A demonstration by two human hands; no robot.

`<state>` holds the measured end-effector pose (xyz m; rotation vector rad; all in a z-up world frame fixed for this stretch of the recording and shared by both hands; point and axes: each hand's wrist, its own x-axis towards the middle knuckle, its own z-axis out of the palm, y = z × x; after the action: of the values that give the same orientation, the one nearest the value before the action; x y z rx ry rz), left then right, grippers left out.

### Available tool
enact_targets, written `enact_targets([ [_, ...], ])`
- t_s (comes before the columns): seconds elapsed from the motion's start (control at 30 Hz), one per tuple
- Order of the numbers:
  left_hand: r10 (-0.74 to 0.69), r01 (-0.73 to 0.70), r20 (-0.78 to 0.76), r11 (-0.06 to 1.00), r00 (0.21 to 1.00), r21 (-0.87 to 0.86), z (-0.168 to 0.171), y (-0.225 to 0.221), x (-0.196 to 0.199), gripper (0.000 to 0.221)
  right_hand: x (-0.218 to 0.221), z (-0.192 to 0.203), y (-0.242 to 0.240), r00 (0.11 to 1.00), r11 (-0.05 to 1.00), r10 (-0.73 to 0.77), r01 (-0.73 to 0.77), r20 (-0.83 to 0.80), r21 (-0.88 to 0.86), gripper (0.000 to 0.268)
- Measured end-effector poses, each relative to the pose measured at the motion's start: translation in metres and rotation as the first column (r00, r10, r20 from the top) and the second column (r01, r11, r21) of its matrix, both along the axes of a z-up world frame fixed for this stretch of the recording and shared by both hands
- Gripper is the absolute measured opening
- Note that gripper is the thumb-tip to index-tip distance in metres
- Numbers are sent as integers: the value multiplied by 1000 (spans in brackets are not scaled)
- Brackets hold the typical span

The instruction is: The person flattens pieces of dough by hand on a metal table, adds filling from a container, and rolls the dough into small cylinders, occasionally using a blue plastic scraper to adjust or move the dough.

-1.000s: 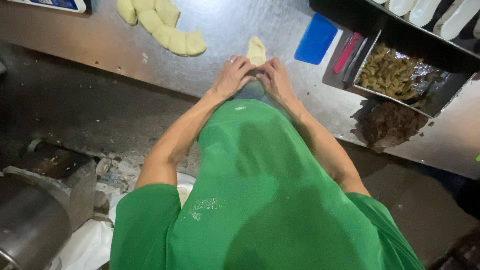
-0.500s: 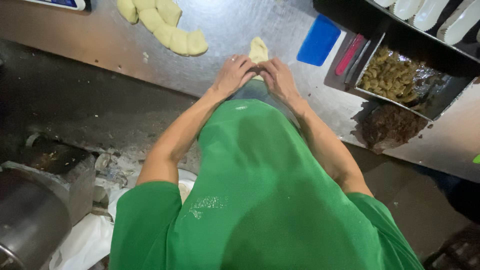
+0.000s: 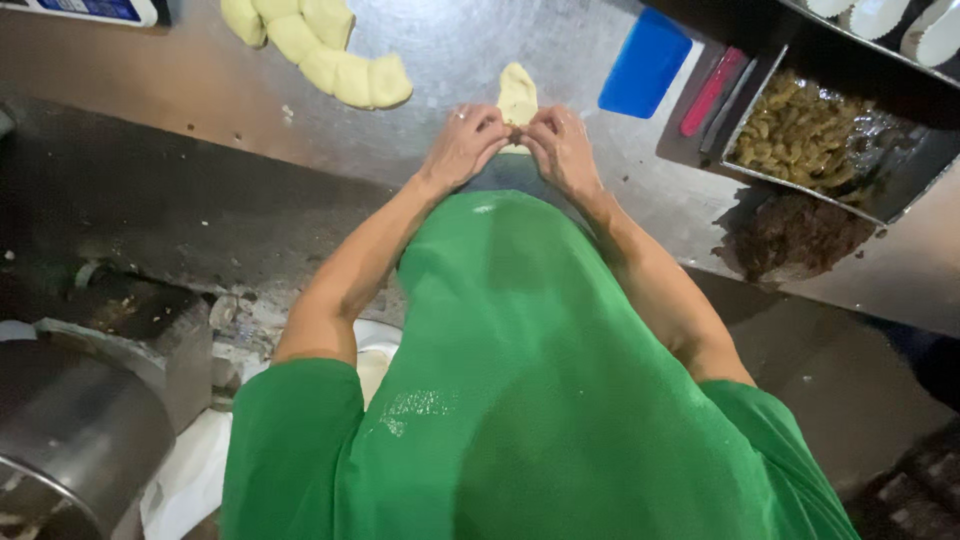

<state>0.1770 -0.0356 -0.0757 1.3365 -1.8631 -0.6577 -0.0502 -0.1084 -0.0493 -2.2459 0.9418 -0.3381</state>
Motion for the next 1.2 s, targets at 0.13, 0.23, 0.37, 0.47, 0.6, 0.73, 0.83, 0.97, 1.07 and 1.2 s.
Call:
enact_targets([
  [0.13, -16, 18, -72, 999, 997, 27, 7, -1, 6, 16, 1, 10, -1, 998, 996, -57, 54, 28, 75, 12],
  [0.23, 11, -2, -83, 995, 996, 102, 10, 1, 5, 25, 0, 19, 0, 998, 997, -47, 44, 45, 65, 16],
  [0.37, 24, -13, -64, 984, 998, 175, 3, -3, -4, 31, 6, 21, 1, 988, 964, -153, 147, 8, 223, 12],
  [0.47, 54, -31, -115, 979, 992, 200, 5, 1, 0, 34, 8, 28, 0, 974, 924, -225, 217, -11, 314, 15],
  [0.6, 84, -67, -79, 978, 993, 195, 1, -3, -4, 21, 13, 27, 0, 960, 898, -280, 271, -27, 345, 19],
  [0.73, 146, -142, 1, 960, 989, 240, -1, -6, -13, 20, 18, 8, 4, 968, 954, -250, 246, 3, 172, 17],
  [0.83, 190, -186, -12, 972, 982, 146, -1, -4, -14, 20, 15, -5, 5, 970, 962, -241, 234, 35, 140, 14],
  [0.97, 219, -206, -89, 970, 972, 128, -1, 2, -10, 21, 2, -7, 6, 928, 899, -360, 317, 99, 303, 20],
  [1.07, 236, -229, -36, 962, 971, 151, -6, 7, -10, 25, -4, -2, 11, 936, 915, -348, 325, 61, 237, 19],
  [1.2, 103, -103, 28, 995, 994, -2, -3, 8, -5, 27, 2, 12, 21, 982, 985, -172, 171, 73, 8, 25],
])
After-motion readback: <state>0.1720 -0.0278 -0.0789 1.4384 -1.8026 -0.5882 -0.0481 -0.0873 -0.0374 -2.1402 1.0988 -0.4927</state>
